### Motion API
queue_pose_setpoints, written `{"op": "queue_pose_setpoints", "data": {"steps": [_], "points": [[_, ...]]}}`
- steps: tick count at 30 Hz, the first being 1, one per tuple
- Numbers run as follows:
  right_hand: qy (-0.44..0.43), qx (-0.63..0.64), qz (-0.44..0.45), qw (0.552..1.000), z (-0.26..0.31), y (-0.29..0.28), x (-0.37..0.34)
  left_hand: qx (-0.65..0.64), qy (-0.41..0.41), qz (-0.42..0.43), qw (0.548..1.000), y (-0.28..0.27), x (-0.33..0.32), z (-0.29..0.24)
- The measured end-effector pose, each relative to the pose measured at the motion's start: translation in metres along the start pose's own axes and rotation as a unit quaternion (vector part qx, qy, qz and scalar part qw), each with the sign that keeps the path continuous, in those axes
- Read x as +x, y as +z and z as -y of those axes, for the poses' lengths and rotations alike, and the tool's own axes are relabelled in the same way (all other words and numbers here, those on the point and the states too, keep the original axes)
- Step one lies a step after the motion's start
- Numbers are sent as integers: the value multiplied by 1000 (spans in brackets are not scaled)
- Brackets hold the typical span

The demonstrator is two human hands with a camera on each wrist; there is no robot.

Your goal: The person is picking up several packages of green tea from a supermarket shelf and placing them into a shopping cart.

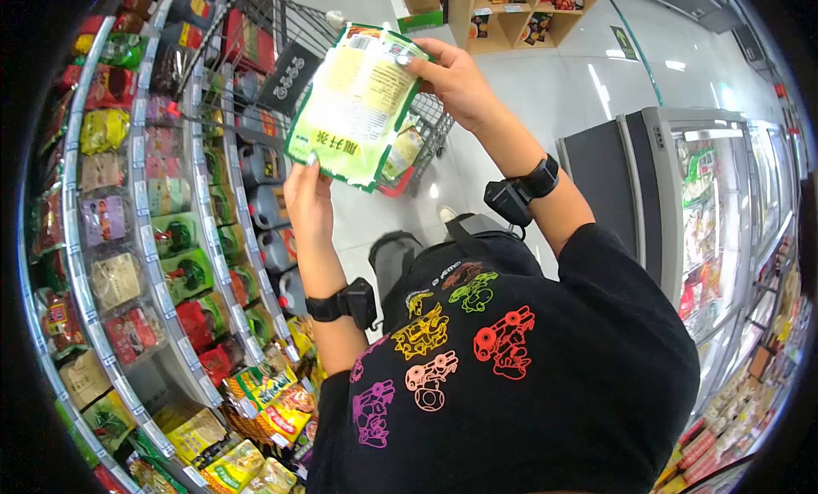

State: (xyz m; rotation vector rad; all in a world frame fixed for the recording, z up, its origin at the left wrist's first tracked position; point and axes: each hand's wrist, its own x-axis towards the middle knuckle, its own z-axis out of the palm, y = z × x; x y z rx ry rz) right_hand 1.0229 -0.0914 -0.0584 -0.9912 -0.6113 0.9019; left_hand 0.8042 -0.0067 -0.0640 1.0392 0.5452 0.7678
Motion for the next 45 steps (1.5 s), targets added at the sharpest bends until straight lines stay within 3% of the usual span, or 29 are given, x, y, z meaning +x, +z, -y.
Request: {"op": "queue_pose_setpoints", "data": {"steps": [5,7,9,12,13,15,18,19,22,25,30,36,45], "points": [[51,-79,-116,989,-66,-17,19,104,-114,-31,988,-48,35,63],[67,-145,-160,974,-98,-22,24,229,-116,-7,966,-69,51,90],[85,-169,-197,962,-117,-18,25,227,-170,-14,959,-89,63,110],[77,-152,-228,959,-149,-23,33,252,-174,-7,952,-119,93,141],[67,-160,-240,955,-157,-25,38,325,-152,12,934,-123,105,141],[55,-274,-262,924,-181,-34,46,465,-99,52,878,-126,127,140],[4,-447,-301,842,-207,-35,48,520,-69,108,845,-131,143,147],[57,-449,-310,836,-213,-32,46,528,-64,127,837,-135,146,153],[101,-536,-277,791,-224,-26,35,588,-14,117,801,-138,149,162],[28,-559,-286,778,-234,-26,39,609,-33,104,786,-133,149,159],[71,-629,-295,716,-236,-16,42,628,-107,126,761,-129,151,159],[54,-626,-299,718,-233,-14,41,664,-164,150,714,-127,154,163],[33,-634,-277,721,-232,-18,40,663,-120,138,726,-125,150,166]]}}
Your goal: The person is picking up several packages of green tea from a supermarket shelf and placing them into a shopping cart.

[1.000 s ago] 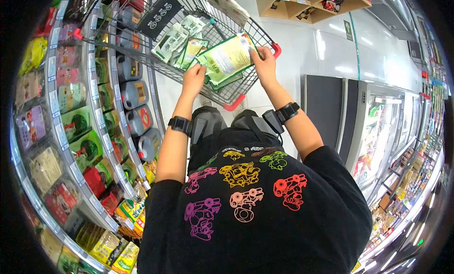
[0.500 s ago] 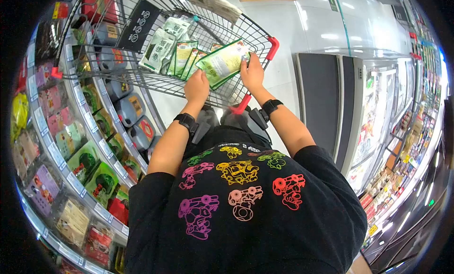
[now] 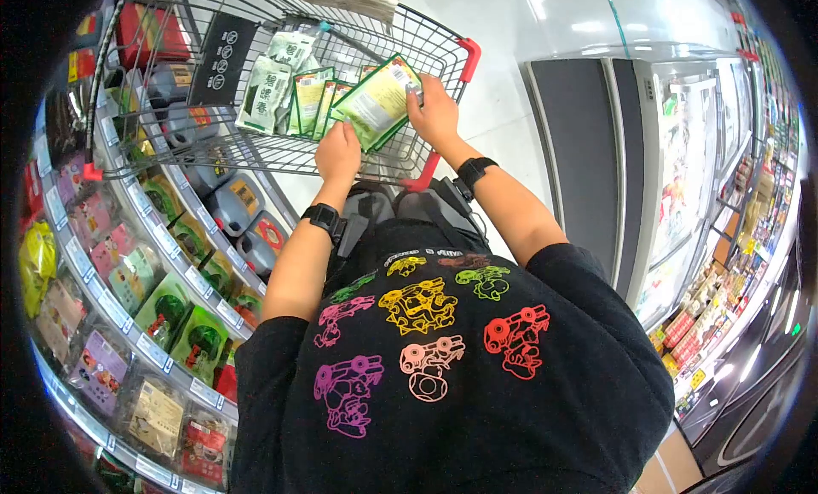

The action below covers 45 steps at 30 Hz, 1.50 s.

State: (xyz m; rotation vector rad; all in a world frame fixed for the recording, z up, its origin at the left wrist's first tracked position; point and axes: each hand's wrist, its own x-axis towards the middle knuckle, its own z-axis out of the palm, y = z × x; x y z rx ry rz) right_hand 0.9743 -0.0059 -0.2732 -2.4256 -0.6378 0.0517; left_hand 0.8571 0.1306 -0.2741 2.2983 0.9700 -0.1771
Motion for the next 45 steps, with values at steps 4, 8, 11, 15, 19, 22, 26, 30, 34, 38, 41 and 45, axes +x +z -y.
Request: {"op": "queue_pose_setpoints", "data": {"steps": [4,8,11,15,19,22,26,30,34,38,41,45], "points": [[7,6,3,1000,-2,-2,-1,-35,35,-35,998,0,-5,1],[44,34,0,998,-3,-4,-4,-194,15,0,981,-4,-4,8],[37,12,-6,999,-3,-4,-5,-428,-52,76,899,5,7,26],[13,19,-29,999,-8,-1,-7,-488,-92,129,858,12,11,35],[16,26,-26,999,-8,-6,-9,-478,-105,116,864,10,9,30],[8,27,-32,999,-7,-8,-10,-478,-108,121,863,7,8,32],[16,29,-11,999,-6,-14,-13,-464,-104,119,872,11,10,40],[0,28,-30,999,-10,-9,-19,-460,-105,106,875,8,5,40],[-2,14,12,1000,-14,-7,-23,-452,-97,67,884,18,7,51],[23,9,150,988,-16,-10,-26,-277,-84,61,955,14,2,56],[16,22,182,983,-12,-17,-35,-111,-28,2,993,6,-12,45],[8,-6,233,972,-16,-12,-45,-51,-64,45,996,18,-9,56]]}}
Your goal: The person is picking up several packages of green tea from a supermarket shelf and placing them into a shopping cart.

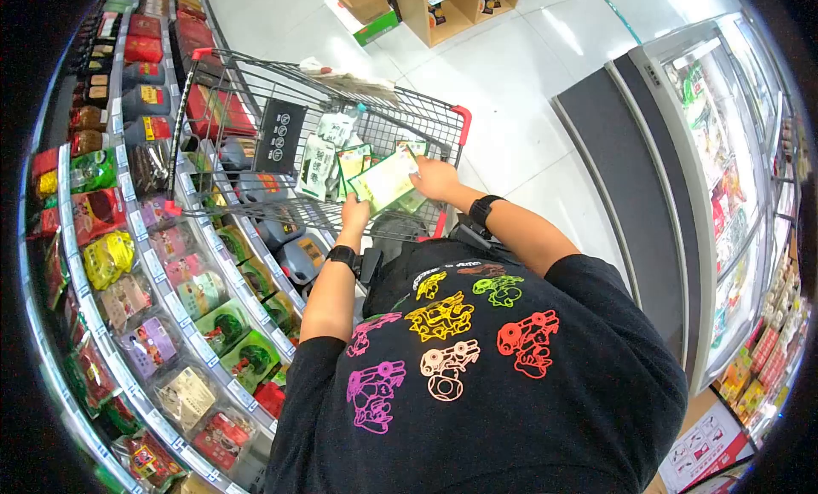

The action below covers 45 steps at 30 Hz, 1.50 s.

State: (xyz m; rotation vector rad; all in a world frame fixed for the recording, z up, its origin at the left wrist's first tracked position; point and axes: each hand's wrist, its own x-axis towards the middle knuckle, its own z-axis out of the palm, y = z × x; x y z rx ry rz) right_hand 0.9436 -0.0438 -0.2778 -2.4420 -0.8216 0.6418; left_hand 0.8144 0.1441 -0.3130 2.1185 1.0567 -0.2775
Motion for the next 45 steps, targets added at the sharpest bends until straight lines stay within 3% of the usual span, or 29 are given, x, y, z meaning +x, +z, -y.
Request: {"op": "queue_pose_setpoints", "data": {"steps": [3,4,7,9,10,11,13,14,15,17,21,23,25,28,29,31,32,34,38,41,42,45], "points": [[-5,-2,-2,1000,-2,7,-5,31,-35,80,996,11,25,17],[12,-5,25,1000,0,3,-5,50,-30,124,991,11,37,20],[119,25,70,990,7,-3,6,9,-12,147,989,25,77,33],[177,109,3,978,8,-7,18,-112,-6,190,975,51,121,57],[210,140,-33,967,4,-6,27,-240,-84,212,944,5,77,-24],[241,167,-67,954,0,-3,36,-155,13,212,965,51,132,31],[296,121,-125,939,-7,19,51,-100,70,242,963,33,136,-6],[300,78,-179,934,0,28,55,-82,29,240,967,20,138,-21],[286,58,-178,940,4,41,59,-62,-12,238,969,10,143,-26],[256,23,-177,950,11,72,67,-66,14,182,981,-10,155,-17],[263,152,32,952,45,135,101,-51,-1,70,996,-43,206,63],[190,168,81,964,74,147,125,-21,-40,40,998,-67,234,104],[169,220,125,953,90,172,148,-19,-185,85,979,-120,237,91],[226,274,220,908,111,194,185,-13,-181,123,976,-110,270,150],[280,345,218,869,121,192,193,-72,-180,147,970,-104,274,162],[380,476,210,765,142,182,210,-39,-122,151,980,-119,261,133],[402,500,226,733,141,187,217,-56,-138,163,975,-117,260,134],[428,506,207,720,146,196,225,-110,-181,213,954,-103,271,157],[431,535,191,701,148,205,227,-173,-221,189,941,-73,284,194],[429,559,176,687,152,212,229,-49,-252,188,948,-81,282,183],[437,553,167,689,150,218,228,-73,-235,227,942,-88,279,181],[437,546,152,698,150,222,222,-4,-262,206,943,-112,266,141]]}}
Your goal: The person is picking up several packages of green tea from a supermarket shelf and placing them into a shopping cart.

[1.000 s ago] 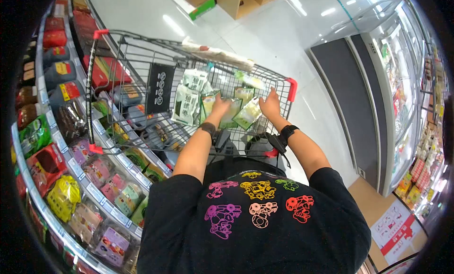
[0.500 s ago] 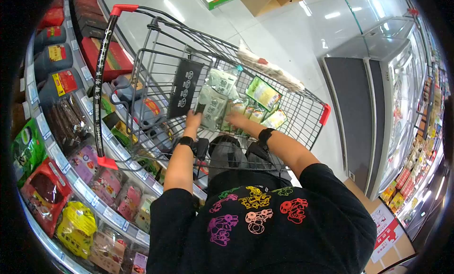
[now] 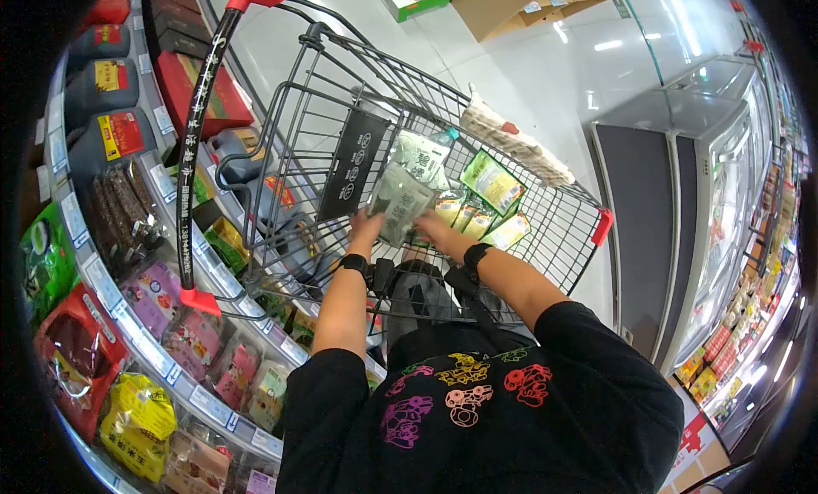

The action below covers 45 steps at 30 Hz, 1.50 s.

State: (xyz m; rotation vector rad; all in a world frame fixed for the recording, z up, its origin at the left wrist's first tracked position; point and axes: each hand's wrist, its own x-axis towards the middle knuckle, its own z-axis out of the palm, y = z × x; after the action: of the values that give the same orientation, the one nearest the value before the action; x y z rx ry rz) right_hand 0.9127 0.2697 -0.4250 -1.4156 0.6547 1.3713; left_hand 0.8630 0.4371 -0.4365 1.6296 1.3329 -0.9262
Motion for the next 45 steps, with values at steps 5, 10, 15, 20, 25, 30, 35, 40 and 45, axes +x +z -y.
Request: {"op": "queue_pose_setpoints", "data": {"steps": [5,10,15,20,25,30,35,40,45], "points": [[-25,53,30,998,5,-4,-18,-130,61,223,964,-6,-28,-8],[-182,43,43,981,-10,-44,-7,-212,100,160,959,-6,-83,-27],[-220,144,105,959,30,-63,-101,-149,273,32,950,10,-124,-28],[-409,6,123,904,20,-103,-178,-136,410,-48,900,33,-230,-20],[-440,-30,139,887,-24,-147,-279,-224,489,59,841,68,-344,6],[-346,-92,138,924,-70,-188,-332,-148,569,22,809,116,-462,16],[-318,-95,244,911,-109,-165,-350,5,571,-122,812,150,-508,73],[-440,-301,271,801,-154,-115,-349,44,480,-278,831,153,-548,167],[-613,-468,277,573,-196,-25,-378,4,360,-460,811,159,-607,287]]}}
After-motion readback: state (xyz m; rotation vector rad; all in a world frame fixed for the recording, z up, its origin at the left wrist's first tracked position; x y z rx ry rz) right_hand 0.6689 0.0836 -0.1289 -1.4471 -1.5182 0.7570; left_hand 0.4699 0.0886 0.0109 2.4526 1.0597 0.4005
